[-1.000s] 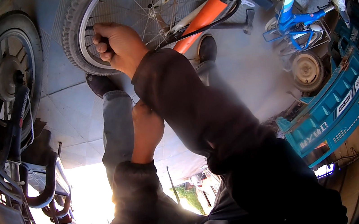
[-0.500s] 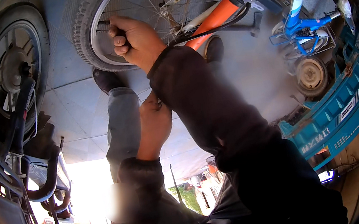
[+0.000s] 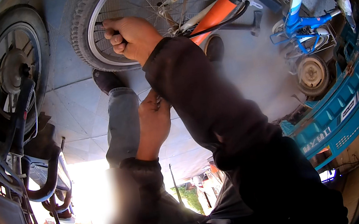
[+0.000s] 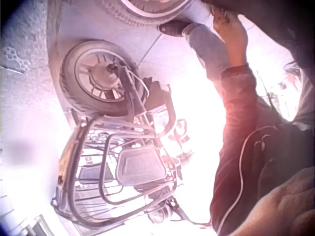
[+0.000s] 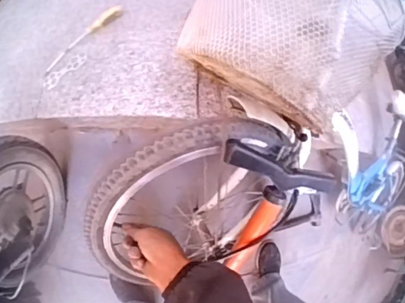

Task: The person uses a manual floor pump to inflate a bicycle tire. They attach the pump nozzle to the tire valve, pump air into the tire, and then remove the pump.

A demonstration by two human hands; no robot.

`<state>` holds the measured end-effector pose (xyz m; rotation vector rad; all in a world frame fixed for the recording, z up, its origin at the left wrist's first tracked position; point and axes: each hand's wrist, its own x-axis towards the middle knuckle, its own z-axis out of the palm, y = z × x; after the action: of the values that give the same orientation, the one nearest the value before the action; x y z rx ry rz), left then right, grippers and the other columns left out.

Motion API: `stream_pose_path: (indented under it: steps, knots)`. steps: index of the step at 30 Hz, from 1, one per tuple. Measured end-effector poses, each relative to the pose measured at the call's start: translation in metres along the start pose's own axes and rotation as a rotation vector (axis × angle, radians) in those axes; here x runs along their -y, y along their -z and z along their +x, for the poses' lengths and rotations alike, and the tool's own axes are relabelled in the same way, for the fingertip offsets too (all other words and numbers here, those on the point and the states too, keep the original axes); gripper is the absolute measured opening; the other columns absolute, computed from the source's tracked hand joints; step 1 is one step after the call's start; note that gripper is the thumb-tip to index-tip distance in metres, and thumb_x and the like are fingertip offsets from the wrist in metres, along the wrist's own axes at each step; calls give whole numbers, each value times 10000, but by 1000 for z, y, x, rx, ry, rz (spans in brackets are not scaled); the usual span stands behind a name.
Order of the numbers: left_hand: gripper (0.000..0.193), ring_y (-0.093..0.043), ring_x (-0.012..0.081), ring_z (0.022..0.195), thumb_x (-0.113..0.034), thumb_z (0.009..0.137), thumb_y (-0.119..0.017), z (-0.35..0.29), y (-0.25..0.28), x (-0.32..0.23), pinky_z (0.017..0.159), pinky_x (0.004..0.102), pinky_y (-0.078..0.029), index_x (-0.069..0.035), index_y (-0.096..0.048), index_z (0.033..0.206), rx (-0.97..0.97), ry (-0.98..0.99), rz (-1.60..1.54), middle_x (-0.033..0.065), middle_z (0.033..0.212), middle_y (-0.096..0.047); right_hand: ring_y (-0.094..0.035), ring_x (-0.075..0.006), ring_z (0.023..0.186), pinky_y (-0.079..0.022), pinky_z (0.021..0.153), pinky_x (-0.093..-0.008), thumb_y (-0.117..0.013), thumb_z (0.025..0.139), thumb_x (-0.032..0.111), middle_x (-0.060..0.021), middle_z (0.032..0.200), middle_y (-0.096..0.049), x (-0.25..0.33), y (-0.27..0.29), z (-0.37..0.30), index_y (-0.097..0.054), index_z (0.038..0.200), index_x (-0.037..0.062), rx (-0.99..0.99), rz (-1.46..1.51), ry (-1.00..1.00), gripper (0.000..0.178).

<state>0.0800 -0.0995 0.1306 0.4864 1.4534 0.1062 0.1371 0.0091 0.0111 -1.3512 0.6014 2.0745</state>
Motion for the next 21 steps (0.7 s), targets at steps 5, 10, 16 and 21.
stream_pose_path:
  steps: [5,10,16,21]
  knots:
    - [281,-593,123,775,-105,847,-514,6,0,19,704,267,-454,46,-564,1078,-27,-71,27,108,845,-654,-406,-80,473,-281,404,-206,-561,862,111,-56,665,-526,7,-7,-23,-573,895,-19,-113,-102,117,135]
    - [258,-613,149,758,-142,861,-530,10,-3,32,702,254,-454,48,-586,1026,-16,-14,-164,92,828,-654,-458,-82,502,-357,453,-215,-626,834,200,-60,666,-551,-11,25,-105,-577,890,-48,-381,-474,405,259]
    - [227,-616,147,746,-158,879,-527,6,-5,29,700,260,-461,28,-600,987,-11,-25,-188,96,800,-649,-585,-182,665,-462,628,-313,-717,740,323,-96,720,-606,14,102,-106,-562,848,-56,-1055,-815,942,424]
    - [223,-618,144,725,-156,878,-528,2,-10,32,678,254,-464,28,-600,981,-27,-41,-150,96,795,-649,-586,-188,640,-462,632,-321,-730,692,297,-103,703,-623,64,96,-92,-610,787,-32,-844,-784,723,363]
